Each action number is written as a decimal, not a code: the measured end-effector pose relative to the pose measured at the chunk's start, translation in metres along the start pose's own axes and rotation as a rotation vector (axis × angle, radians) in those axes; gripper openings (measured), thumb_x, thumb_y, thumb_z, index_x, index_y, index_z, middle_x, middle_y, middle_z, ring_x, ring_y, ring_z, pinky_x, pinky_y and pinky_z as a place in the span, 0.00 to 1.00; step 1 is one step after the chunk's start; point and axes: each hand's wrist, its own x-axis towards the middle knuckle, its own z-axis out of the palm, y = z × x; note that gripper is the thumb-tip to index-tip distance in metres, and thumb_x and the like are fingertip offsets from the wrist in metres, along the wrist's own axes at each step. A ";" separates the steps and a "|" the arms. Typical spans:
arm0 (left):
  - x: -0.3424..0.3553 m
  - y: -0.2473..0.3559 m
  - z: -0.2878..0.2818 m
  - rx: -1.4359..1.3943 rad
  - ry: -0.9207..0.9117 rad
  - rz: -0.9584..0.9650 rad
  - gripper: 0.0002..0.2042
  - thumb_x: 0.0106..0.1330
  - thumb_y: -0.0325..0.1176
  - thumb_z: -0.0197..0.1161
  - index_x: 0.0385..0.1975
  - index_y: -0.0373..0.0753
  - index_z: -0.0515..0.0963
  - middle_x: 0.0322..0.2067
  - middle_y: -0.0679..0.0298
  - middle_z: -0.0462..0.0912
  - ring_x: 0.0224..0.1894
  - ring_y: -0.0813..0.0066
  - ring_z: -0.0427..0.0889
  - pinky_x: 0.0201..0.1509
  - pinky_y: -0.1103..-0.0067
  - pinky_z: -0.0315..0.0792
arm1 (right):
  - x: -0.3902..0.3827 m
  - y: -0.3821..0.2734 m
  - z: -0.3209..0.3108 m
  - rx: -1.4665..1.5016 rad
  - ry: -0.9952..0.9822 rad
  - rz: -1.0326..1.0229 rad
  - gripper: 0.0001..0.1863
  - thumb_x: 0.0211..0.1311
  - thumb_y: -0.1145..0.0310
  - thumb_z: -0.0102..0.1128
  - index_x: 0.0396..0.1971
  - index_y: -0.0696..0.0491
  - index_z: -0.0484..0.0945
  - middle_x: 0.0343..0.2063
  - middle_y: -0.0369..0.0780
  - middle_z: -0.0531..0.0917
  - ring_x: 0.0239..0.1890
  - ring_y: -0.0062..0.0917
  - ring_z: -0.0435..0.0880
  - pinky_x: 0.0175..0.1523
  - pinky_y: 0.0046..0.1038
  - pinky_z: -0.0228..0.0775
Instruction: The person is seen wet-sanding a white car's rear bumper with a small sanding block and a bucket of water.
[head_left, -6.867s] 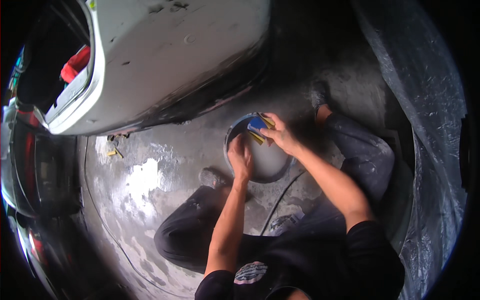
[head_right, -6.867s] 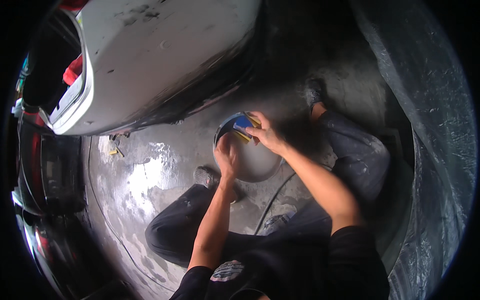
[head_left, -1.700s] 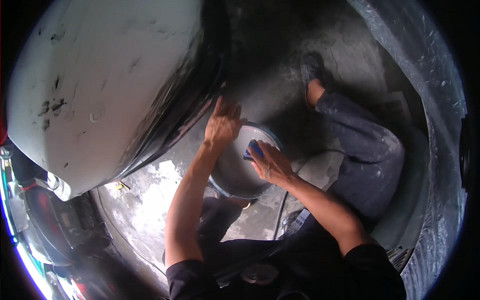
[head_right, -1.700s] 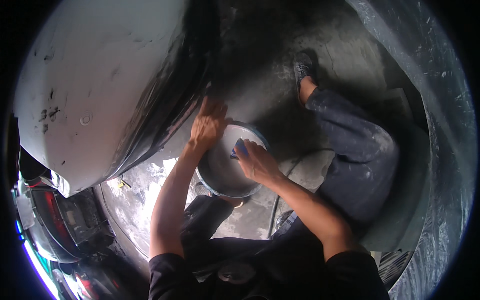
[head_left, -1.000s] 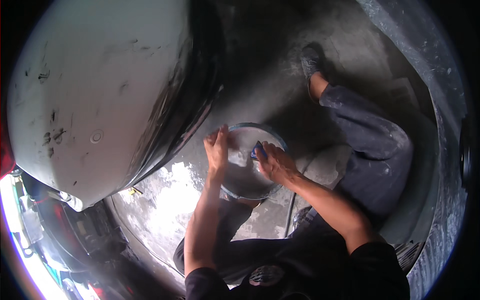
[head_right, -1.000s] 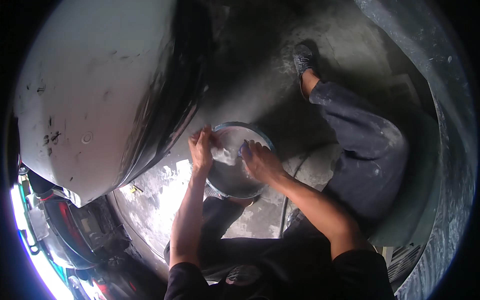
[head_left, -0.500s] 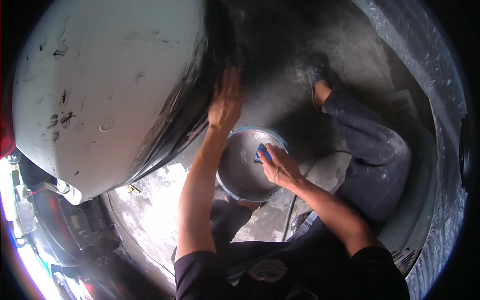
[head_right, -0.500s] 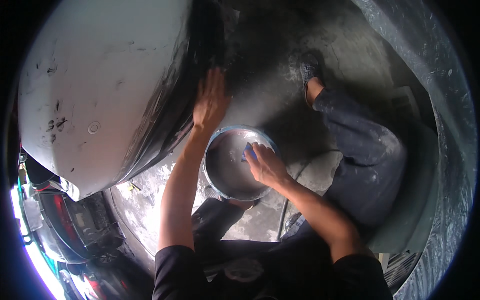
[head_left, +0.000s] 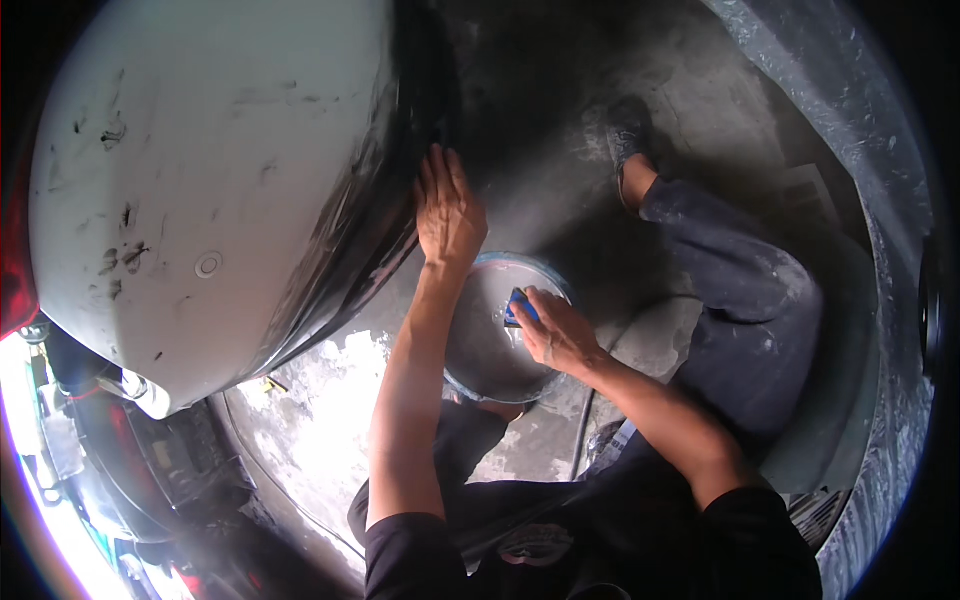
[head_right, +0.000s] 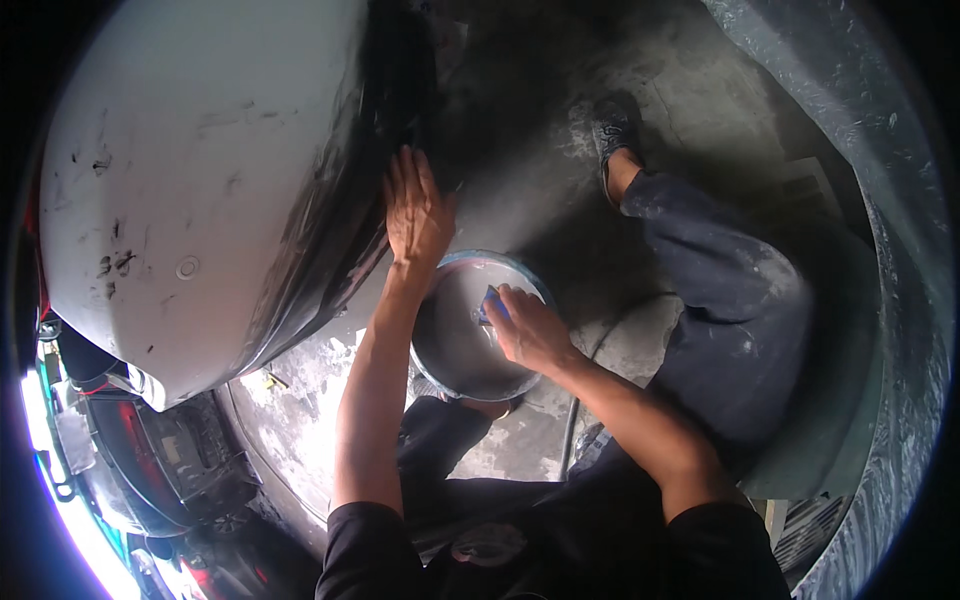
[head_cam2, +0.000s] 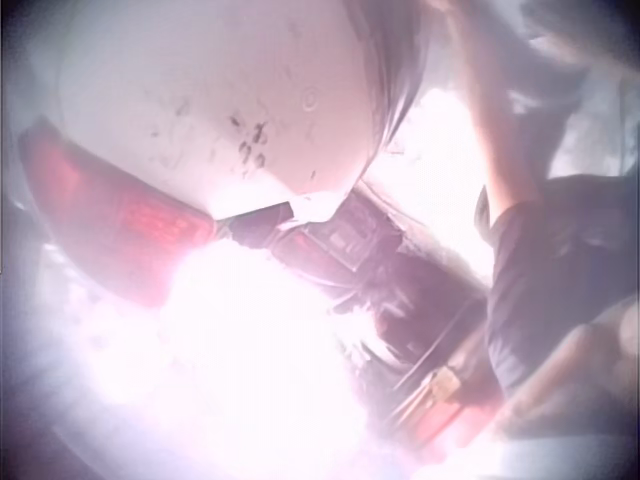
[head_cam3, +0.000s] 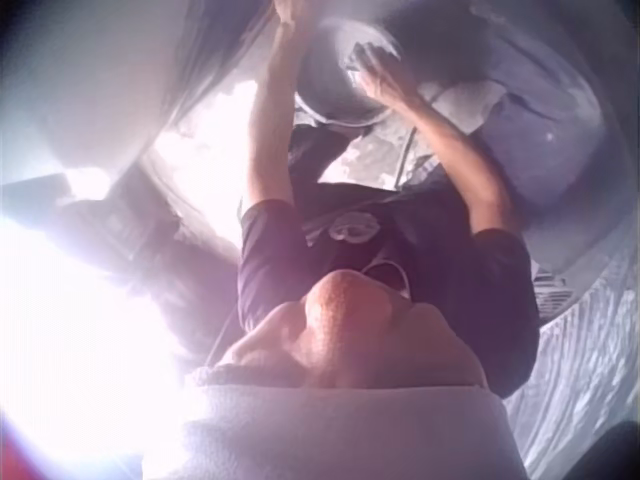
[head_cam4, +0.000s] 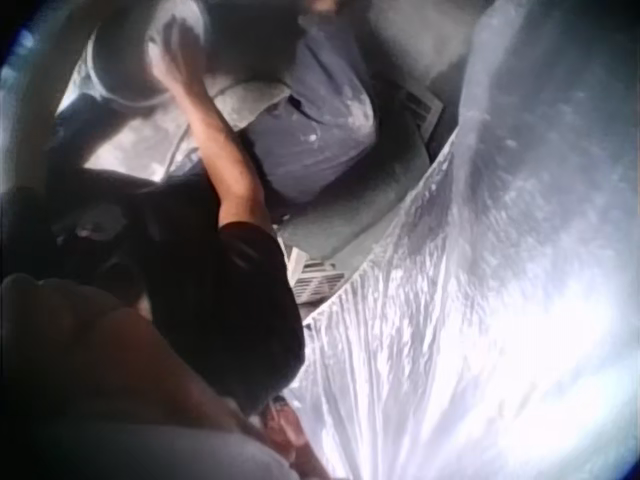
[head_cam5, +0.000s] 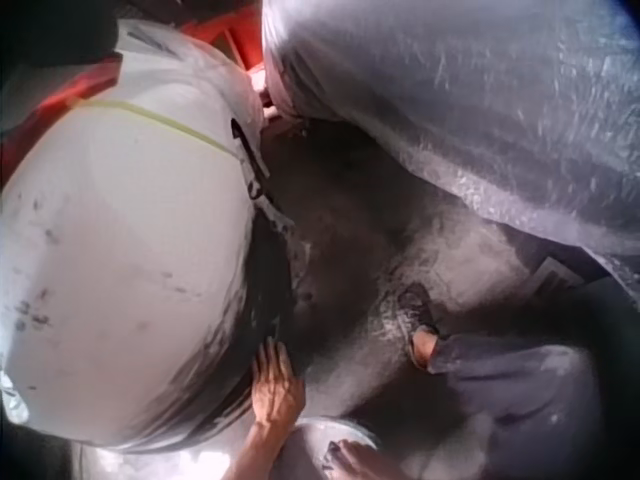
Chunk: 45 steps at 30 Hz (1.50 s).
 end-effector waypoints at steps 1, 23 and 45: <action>0.001 0.001 0.002 0.008 0.009 0.004 0.38 0.69 0.35 0.64 0.77 0.25 0.62 0.80 0.41 0.62 0.82 0.43 0.61 0.85 0.53 0.56 | -0.001 0.001 -0.001 0.000 -0.003 0.000 0.29 0.62 0.69 0.71 0.64 0.55 0.78 0.61 0.54 0.77 0.56 0.48 0.84 0.58 0.44 0.82; -0.115 -0.064 -0.025 0.127 -0.264 0.113 0.42 0.70 0.42 0.71 0.80 0.32 0.62 0.82 0.50 0.58 0.85 0.53 0.56 0.85 0.49 0.55 | 0.000 0.003 -0.010 -0.042 -0.066 0.011 0.23 0.69 0.68 0.62 0.62 0.57 0.80 0.60 0.56 0.76 0.56 0.47 0.83 0.59 0.45 0.81; -0.033 -0.001 -0.001 0.021 0.019 0.013 0.37 0.68 0.33 0.64 0.76 0.22 0.63 0.78 0.37 0.64 0.81 0.40 0.62 0.85 0.53 0.57 | 0.000 0.002 -0.007 -0.032 -0.097 0.024 0.28 0.61 0.67 0.73 0.62 0.53 0.79 0.60 0.54 0.78 0.57 0.48 0.84 0.58 0.45 0.83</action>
